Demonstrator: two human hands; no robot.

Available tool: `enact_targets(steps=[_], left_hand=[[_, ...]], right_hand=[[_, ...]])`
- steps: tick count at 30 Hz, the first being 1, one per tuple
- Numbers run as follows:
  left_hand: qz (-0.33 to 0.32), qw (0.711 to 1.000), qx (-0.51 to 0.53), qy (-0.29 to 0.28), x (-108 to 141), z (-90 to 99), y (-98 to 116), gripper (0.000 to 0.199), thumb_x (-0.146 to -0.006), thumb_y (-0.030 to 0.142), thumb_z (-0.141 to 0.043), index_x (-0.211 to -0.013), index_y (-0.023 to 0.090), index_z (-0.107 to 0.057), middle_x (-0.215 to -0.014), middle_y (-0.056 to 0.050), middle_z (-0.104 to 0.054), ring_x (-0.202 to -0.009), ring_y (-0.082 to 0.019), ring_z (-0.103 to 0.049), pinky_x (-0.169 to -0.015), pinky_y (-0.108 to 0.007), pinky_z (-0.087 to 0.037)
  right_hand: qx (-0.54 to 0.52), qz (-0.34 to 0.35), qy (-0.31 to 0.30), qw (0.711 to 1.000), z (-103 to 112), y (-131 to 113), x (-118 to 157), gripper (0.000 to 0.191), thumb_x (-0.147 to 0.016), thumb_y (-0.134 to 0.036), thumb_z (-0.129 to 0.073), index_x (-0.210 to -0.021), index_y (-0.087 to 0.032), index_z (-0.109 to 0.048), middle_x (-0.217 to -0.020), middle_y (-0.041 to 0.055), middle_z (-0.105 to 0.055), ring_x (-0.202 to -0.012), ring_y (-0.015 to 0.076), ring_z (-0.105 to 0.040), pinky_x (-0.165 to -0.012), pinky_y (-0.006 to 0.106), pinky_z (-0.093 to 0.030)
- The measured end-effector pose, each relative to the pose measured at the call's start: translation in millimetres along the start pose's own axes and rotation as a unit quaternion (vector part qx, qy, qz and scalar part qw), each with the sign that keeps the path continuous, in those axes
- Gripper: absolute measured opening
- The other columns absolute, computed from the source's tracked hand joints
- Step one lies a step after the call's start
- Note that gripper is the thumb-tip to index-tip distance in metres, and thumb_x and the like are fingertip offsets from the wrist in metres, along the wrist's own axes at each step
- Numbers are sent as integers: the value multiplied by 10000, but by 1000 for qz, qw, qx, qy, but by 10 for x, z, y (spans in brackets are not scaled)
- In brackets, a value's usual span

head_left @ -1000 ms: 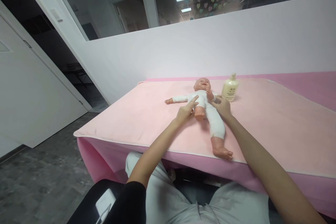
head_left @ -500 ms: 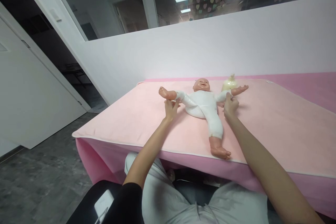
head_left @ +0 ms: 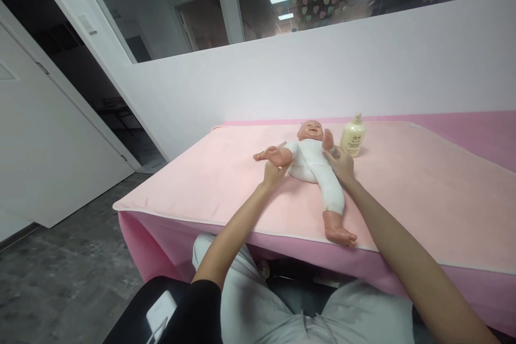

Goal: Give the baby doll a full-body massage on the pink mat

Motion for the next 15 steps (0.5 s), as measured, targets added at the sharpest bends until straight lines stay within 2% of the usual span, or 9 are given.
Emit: enact_targets(steps=[4,6,8,10,11,13,15], left_hand=[[20,994,-40,102,-15,281,-77,459,-819,585,-515,-858,145,-638,-739,-100,-673,-718,-225,-667,-710,-358,-530],[7,992,-42,115,-9,326,-81,466,-803,610,-515,-764,158,-621,-685,-92,-658,-715,-232,-671,-698,-361,-525],[0,994,-34,100,2,301,-67,462,-809,605,-507,-716,165,-611,-658,-86,-650,-695,-228,-666,-670,-355,-523],[12,998,-26,57,11,215,-43,432,-832,563,-502,-744,160,-629,-664,-82,-655,-663,-214,-654,-651,-351,-526],[17,999,-22,30,12,158,-24,399,-838,529,-516,-819,154,-651,-727,-91,-677,-685,-210,-657,-668,-353,-535],[18,1000,-16,-15,5,42,21,373,-835,453,-563,-1046,158,-649,-958,-118,-704,-809,-211,-669,-752,-362,-553],[9,999,-16,-30,-9,-42,65,466,-817,395,-612,-1235,193,-577,-1178,-126,-652,-967,-217,-653,-861,-366,-546]], right_hand=[[-79,-125,93,985,40,138,-48,519,-816,-694,-442,-663,-199,-415,-631,23,-495,-630,158,-473,-623,282,-355],[-102,-156,116,976,52,194,-69,540,-820,-719,-413,-657,-204,-403,-593,13,-469,-601,155,-463,-604,280,-352],[-100,-158,117,975,51,216,-82,550,-821,-729,-402,-661,-203,-410,-588,8,-458,-593,153,-457,-600,279,-355],[-68,-120,78,987,28,182,-81,537,-812,-710,-443,-673,-192,-448,-637,22,-493,-629,158,-483,-615,281,-364],[-46,-80,42,995,9,144,-75,514,-801,-687,-484,-704,-182,-496,-706,40,-537,-676,168,-511,-630,282,-371],[4,14,-35,999,-33,49,-47,442,-773,-611,-570,-838,-175,-604,-915,76,-601,-806,193,-555,-659,285,-380],[42,69,-83,993,-61,-26,-13,416,-762,-537,-606,-993,-194,-650,-1063,88,-596,-897,211,-565,-677,288,-385]])
Point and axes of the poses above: each hand's wrist, its own x-axis away from the middle knuckle, its own z-axis out of the back of the hand, y = z × x, the point moved 2 cm from there along -x, towards the middle knuckle
